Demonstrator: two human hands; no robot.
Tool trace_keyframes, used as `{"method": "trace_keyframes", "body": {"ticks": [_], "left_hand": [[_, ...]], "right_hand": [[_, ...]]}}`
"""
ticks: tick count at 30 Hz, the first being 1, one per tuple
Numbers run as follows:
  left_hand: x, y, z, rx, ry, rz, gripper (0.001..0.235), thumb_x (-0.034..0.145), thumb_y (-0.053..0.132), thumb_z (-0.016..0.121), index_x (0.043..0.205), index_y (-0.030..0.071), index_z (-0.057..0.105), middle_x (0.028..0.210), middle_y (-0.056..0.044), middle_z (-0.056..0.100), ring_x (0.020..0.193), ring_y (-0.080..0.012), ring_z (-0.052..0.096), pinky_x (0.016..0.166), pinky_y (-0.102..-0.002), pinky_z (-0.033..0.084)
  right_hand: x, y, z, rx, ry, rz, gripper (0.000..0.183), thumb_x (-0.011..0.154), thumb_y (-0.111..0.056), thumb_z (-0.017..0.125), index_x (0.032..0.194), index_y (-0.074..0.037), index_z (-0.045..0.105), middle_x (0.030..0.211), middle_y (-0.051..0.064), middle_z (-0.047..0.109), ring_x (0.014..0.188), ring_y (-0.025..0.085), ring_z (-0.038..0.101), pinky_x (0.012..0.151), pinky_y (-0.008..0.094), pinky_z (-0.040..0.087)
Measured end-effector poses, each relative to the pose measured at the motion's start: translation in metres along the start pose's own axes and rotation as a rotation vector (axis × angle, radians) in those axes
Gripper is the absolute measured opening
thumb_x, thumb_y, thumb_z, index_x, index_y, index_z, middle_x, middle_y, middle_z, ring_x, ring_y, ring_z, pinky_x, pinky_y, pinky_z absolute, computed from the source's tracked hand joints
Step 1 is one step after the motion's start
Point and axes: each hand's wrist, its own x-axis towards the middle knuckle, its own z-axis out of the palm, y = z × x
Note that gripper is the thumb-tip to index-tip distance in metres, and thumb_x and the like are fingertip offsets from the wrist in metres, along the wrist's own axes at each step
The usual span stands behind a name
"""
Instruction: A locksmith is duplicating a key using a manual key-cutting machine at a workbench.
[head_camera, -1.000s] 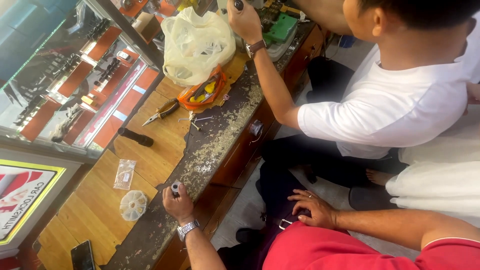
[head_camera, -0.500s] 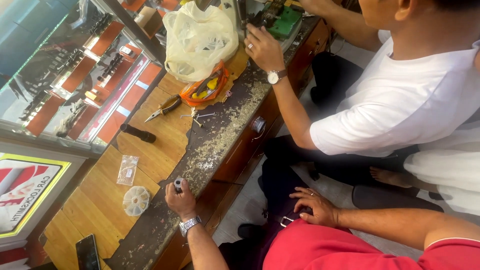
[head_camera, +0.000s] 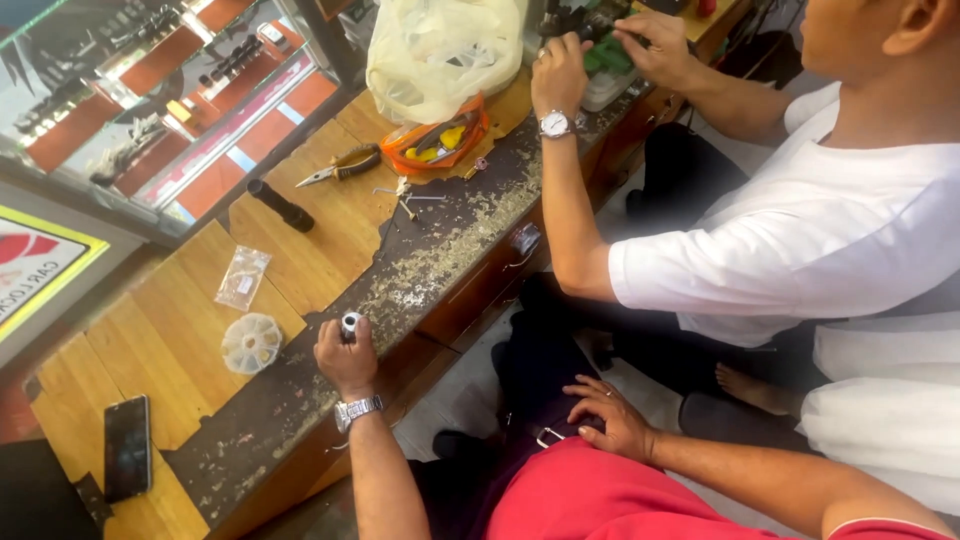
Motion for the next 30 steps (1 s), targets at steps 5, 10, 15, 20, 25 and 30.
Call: {"method": "trace_keyframes", "body": {"ticks": [5,10,15,20,25,30], "left_hand": [[0.000,0.002,-0.001,0.005,-0.008,0.000,0.047,0.094,0.054,0.053,0.068,0.016,0.046,0.070,0.002,0.047,0.061,-0.0145,0.038,0.067,-0.034,0.035],[0.001,0.005,-0.004,0.008,-0.006,-0.006,0.058,0.094,0.066,0.047,0.068,0.015,0.045,0.071,0.001,0.047,0.061,-0.0151,0.038,0.066,-0.035,0.036],[0.001,0.006,-0.005,-0.004,-0.011,-0.007,0.061,0.094,0.070,0.045,0.069,0.015,0.046,0.072,0.001,0.047,0.062,-0.0155,0.039,0.068,-0.036,0.036],[0.001,0.012,-0.009,0.012,-0.024,-0.033,0.050,0.094,0.057,0.054,0.069,0.014,0.047,0.072,0.001,0.048,0.063,-0.0168,0.039,0.069,-0.037,0.037],[0.001,0.011,-0.007,0.013,-0.019,-0.032,0.052,0.094,0.060,0.052,0.069,0.015,0.047,0.071,0.002,0.049,0.062,-0.0163,0.041,0.069,-0.037,0.038],[0.001,0.013,-0.010,0.012,-0.017,-0.025,0.044,0.092,0.050,0.058,0.069,0.014,0.049,0.071,0.001,0.050,0.063,-0.0175,0.043,0.070,-0.038,0.038]], "right_hand": [[0.001,0.004,0.003,-0.005,0.024,-0.023,0.025,0.081,-0.033,0.064,0.097,-0.019,0.077,0.141,0.011,0.065,0.146,0.037,0.041,0.114,0.055,0.034],[0.001,0.004,0.002,0.008,0.009,-0.021,0.029,0.086,-0.041,0.062,0.098,-0.019,0.076,0.142,0.013,0.064,0.146,0.038,0.041,0.114,0.056,0.033],[0.001,0.005,0.003,0.005,0.021,-0.027,0.024,0.082,-0.033,0.064,0.097,-0.019,0.076,0.141,0.012,0.065,0.146,0.037,0.041,0.115,0.055,0.032],[0.001,0.009,0.004,-0.009,-0.011,-0.009,0.027,0.084,-0.039,0.063,0.098,-0.021,0.076,0.143,0.011,0.064,0.147,0.037,0.040,0.114,0.055,0.031],[0.001,0.007,0.003,-0.013,-0.018,0.024,0.030,0.085,-0.044,0.062,0.099,-0.021,0.076,0.144,0.010,0.063,0.148,0.036,0.039,0.115,0.057,0.030],[0.001,0.005,0.003,-0.002,-0.016,0.030,0.023,0.082,-0.033,0.065,0.098,-0.021,0.076,0.144,0.010,0.063,0.149,0.036,0.038,0.117,0.057,0.029]]}}
